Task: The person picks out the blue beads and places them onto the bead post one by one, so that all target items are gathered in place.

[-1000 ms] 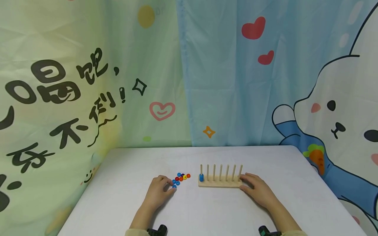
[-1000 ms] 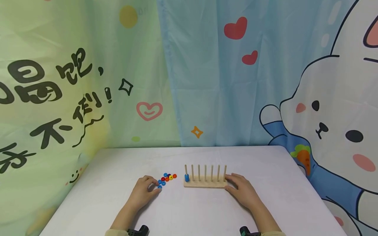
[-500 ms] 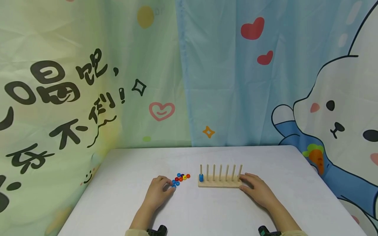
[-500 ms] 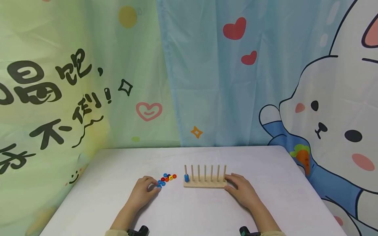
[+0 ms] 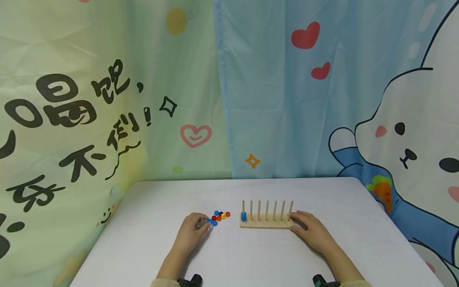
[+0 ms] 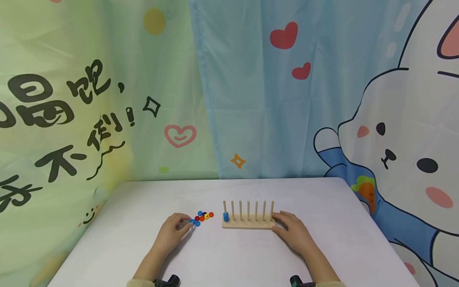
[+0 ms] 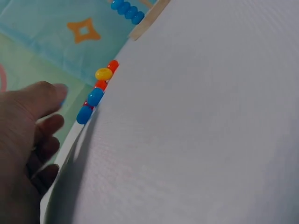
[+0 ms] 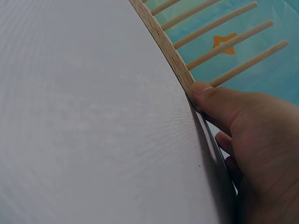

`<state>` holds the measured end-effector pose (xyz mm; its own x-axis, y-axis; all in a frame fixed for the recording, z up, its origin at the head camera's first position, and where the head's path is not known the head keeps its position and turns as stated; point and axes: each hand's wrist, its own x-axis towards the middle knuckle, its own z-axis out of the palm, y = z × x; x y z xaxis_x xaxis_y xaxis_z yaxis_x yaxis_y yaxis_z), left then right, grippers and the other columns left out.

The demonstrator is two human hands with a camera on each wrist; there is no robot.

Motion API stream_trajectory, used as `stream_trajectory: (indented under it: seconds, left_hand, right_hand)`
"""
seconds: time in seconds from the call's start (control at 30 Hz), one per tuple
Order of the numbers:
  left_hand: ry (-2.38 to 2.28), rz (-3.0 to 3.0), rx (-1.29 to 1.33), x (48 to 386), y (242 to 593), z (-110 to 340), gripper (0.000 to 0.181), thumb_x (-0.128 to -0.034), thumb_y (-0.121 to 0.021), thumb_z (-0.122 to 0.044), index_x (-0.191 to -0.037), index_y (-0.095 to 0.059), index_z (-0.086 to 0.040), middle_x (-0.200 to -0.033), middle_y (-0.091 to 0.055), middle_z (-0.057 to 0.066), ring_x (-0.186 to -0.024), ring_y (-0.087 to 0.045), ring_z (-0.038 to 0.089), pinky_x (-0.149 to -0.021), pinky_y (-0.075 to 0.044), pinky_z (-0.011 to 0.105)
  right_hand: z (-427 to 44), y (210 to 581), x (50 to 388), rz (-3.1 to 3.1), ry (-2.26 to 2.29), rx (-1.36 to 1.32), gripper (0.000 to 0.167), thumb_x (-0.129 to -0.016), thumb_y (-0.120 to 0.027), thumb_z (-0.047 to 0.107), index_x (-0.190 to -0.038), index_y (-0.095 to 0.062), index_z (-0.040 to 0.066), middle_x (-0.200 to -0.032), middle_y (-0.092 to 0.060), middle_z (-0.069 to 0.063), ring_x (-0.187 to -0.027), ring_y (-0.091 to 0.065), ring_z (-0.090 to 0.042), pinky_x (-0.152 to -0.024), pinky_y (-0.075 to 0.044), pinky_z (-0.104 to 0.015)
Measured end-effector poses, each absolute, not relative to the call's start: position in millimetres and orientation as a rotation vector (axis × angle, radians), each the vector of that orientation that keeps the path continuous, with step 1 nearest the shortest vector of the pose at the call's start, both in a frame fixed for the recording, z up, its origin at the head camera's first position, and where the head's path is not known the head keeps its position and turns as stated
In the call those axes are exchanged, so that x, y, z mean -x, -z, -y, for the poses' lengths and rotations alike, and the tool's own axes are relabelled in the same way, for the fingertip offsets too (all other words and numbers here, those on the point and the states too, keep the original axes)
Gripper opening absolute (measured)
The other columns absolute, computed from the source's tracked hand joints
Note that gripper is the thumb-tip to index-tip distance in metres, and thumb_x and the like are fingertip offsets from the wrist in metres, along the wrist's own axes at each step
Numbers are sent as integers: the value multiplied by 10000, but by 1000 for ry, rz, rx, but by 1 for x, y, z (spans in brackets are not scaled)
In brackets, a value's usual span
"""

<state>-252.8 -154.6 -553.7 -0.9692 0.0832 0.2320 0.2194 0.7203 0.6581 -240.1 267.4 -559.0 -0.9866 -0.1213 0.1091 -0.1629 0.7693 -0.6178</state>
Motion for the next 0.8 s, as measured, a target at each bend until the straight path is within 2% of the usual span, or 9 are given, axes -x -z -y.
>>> stream_trajectory:
  seconds: [0.23, 0.47, 0.8]
  left_hand:
    - [1253, 2678, 298, 251, 540, 147, 148, -910, -719, -281, -1042, -691, -220, -903, -667, -99, -787, -569, 58, -687, -495, 216]
    - [1302, 2679, 367, 254, 530, 138, 192, -917, -713, -246, -1090, -701, -163, -928, -699, -103, -819, -597, 51, -745, -514, 207]
    - [1590, 2650, 323, 263, 506, 121, 210, -911, -702, -383, -1099, -687, -289, -969, -708, -94, -868, -645, 102, -740, -536, 244]
  right_hand:
    - [-267, 561, 241, 2885, -1014, -240, 491, -914, -687, 370, -1341, -606, 143, -1448, -483, -250, -1344, -417, -500, -1043, -331, -699]
    - [-268, 560, 241, 2879, -1020, -245, 486, -911, -691, 359, -1335, -610, 134, -1443, -486, -257, -1338, -422, -505, -1039, -332, -702]
    - [-268, 559, 241, 2890, -1015, -245, 497, -911, -688, 379, -1338, -607, 139, -1452, -478, -256, -1343, -413, -511, -1033, -323, -717]
